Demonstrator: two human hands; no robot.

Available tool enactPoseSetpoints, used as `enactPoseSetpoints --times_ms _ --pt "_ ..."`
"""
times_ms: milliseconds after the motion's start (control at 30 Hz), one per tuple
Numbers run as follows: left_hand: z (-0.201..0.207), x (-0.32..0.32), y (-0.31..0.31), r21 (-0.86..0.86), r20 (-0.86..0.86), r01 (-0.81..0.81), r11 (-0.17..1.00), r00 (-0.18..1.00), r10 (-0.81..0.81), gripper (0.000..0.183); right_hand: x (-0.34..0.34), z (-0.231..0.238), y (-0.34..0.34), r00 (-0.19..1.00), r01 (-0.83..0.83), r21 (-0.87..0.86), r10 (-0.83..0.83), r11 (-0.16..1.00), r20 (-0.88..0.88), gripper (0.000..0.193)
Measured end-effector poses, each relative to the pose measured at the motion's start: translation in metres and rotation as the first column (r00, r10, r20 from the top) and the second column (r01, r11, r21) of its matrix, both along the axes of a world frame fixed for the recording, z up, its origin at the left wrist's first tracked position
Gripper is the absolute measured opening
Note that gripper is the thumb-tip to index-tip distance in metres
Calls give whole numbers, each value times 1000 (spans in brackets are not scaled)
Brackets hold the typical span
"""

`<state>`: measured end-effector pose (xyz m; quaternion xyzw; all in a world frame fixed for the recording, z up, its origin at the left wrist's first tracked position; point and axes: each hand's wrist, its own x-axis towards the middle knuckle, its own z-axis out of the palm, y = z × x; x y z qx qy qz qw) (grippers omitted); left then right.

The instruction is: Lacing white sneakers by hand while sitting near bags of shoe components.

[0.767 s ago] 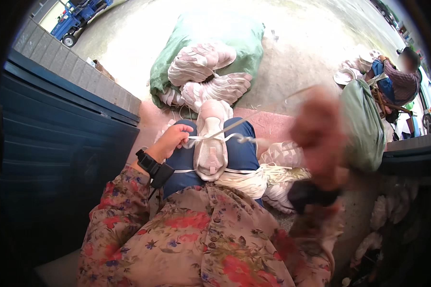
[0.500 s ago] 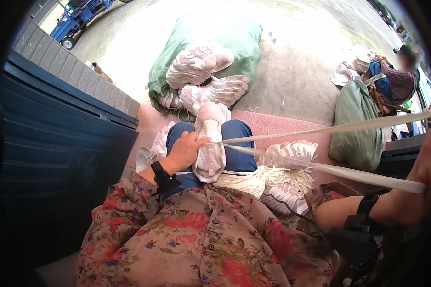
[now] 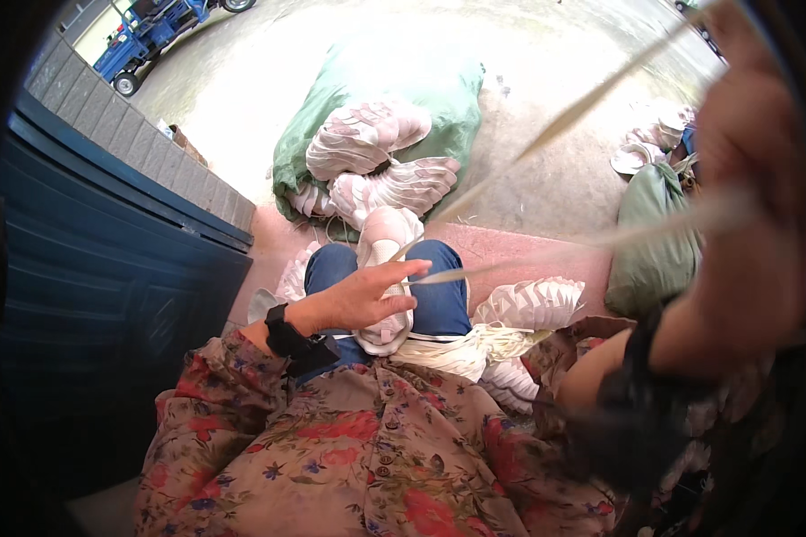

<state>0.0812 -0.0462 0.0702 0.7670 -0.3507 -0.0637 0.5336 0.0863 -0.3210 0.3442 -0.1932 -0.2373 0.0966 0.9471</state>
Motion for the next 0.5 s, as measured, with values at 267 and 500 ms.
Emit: enactPoseSetpoints --times_ms 267,500 --pt "42 35 163 -206 -696 -653 729 621 360 11 45 -134 -167 777 432 -442 -573 786 -259 16" --pt "58 47 316 -355 -637 -889 288 456 622 25 -8 -270 -233 595 403 -666 -733 628 -331 21"
